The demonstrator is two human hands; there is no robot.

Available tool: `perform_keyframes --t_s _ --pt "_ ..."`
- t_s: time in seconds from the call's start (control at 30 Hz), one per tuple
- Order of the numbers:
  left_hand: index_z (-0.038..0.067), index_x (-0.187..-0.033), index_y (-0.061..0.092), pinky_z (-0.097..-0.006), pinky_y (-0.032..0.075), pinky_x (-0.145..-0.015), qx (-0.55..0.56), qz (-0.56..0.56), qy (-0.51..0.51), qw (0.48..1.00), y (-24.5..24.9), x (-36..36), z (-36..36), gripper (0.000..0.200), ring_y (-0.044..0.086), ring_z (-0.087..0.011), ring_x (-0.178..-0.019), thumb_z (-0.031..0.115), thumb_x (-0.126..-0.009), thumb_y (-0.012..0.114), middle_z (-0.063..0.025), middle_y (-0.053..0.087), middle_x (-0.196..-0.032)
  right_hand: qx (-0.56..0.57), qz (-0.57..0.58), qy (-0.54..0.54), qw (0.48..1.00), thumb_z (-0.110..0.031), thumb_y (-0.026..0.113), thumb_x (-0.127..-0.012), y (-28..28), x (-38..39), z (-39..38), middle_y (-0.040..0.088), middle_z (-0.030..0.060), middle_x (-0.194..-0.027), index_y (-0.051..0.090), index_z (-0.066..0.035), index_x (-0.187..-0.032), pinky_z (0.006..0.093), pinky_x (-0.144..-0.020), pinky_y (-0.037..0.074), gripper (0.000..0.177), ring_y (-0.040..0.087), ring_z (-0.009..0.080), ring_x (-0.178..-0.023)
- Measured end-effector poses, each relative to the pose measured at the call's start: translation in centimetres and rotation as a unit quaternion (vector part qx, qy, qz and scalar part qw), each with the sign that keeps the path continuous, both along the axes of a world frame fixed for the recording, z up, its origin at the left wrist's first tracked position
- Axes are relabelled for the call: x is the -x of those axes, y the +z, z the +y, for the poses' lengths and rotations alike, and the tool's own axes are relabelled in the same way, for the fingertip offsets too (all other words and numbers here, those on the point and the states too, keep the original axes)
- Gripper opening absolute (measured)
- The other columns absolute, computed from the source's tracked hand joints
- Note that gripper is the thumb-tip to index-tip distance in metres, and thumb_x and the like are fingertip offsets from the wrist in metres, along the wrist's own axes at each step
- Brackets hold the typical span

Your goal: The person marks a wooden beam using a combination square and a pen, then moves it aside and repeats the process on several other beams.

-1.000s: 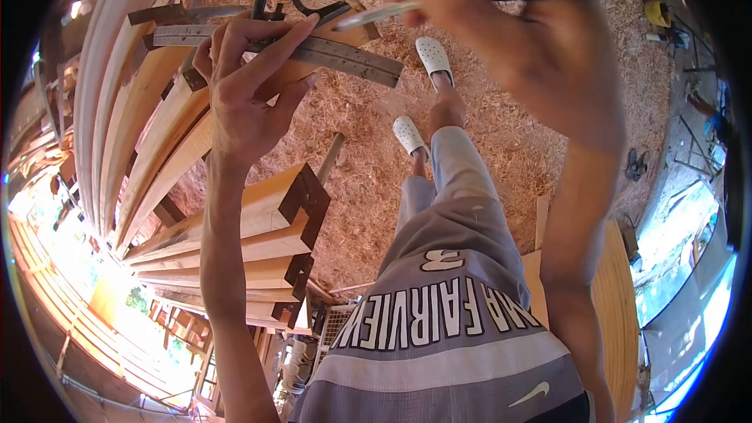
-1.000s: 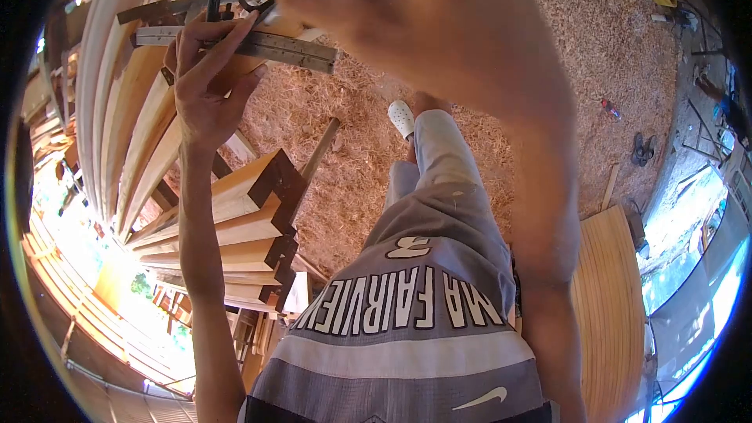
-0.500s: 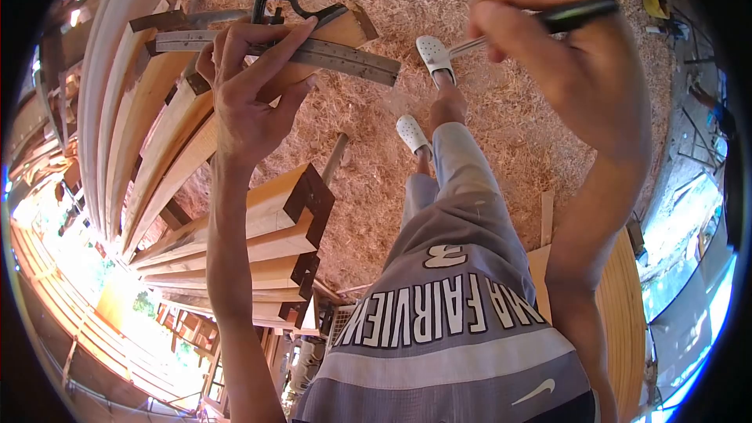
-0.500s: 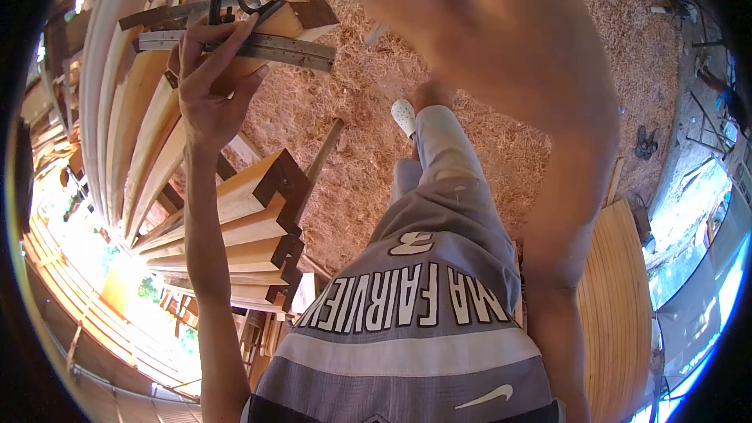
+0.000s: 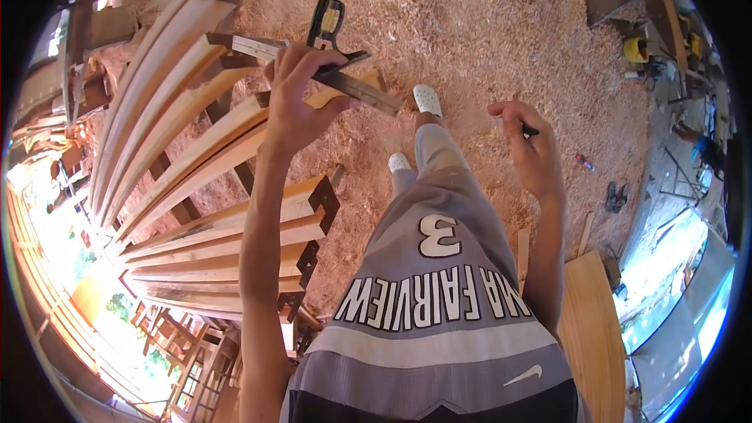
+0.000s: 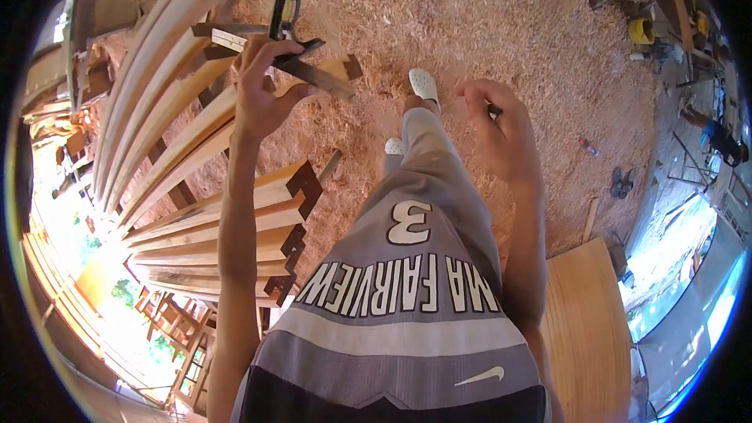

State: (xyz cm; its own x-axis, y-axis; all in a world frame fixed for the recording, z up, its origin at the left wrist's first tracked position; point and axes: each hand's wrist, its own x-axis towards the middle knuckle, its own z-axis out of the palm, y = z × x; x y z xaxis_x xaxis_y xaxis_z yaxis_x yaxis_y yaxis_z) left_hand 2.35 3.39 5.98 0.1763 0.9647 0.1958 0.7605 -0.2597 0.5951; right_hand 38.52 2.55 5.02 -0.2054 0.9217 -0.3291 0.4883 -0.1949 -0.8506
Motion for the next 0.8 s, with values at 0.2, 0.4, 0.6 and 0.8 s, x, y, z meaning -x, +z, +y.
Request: perform_keyframes --t_s 0.2,0.4,0.6,0.8 --pt "0.0 -0.122 0.061 -0.0344 0.046 -0.097 -0.024 -0.334 0.123 0.934 7.2 -0.2 -2.1 0.073 0.057 -0.0199 -0.111 0.027 -0.066 0.099 -0.0067 0.059 -0.116 0.025 0.007 0.047 0.999 -0.02 0.063 -0.105 4.4 3.2 3.3 0.071 0.0136 -0.104 0.071 -0.001 -0.113 0.0334 -0.076 0.051 0.022 0.067 0.0229 -0.087" --pt "0.006 -0.123 0.054 -0.0306 0.044 -0.098 0.008 -0.643 0.275 0.715 7.3 -8.1 -5.4 0.064 0.053 -0.0138 -0.111 0.012 -0.072 0.093 0.0 0.051 -0.113 -0.227 0.021 0.238 0.944 -0.022 0.077 -0.091 6.0 13.4 3.1 0.067 0.0174 -0.109 0.064 -0.003 -0.129 0.0414 -0.078 0.056 0.045 0.069 0.0374 -0.095" --pt "0.01 -0.121 0.053 -0.0283 0.048 -0.096 -0.059 -0.672 0.308 0.671 3.9 -8.6 -7.3 0.057 0.054 -0.0113 -0.112 0.001 -0.078 0.09 0.0013 0.053 -0.112 -0.298 -0.033 0.297 0.906 -0.031 0.069 -0.095 3.3 18.4 2.2 0.071 0.0102 -0.088 0.073 -0.01 -0.114 0.0401 -0.059 0.056 0.028 0.071 0.0337 -0.07" --pt "0.004 -0.109 0.062 -0.0368 0.046 -0.106 0.003 -0.644 0.282 0.711 4.5 -5.4 -13.4 0.033 0.06 -0.0222 -0.118 0.006 -0.085 0.085 -0.0102 0.064 -0.122 -0.328 -0.057 0.332 0.883 -0.014 0.069 -0.085 5.3 18.2 1.2 0.074 0.0058 -0.106 0.072 -0.011 -0.124 0.0405 -0.062 0.049 0.039 0.072 0.0261 -0.079"
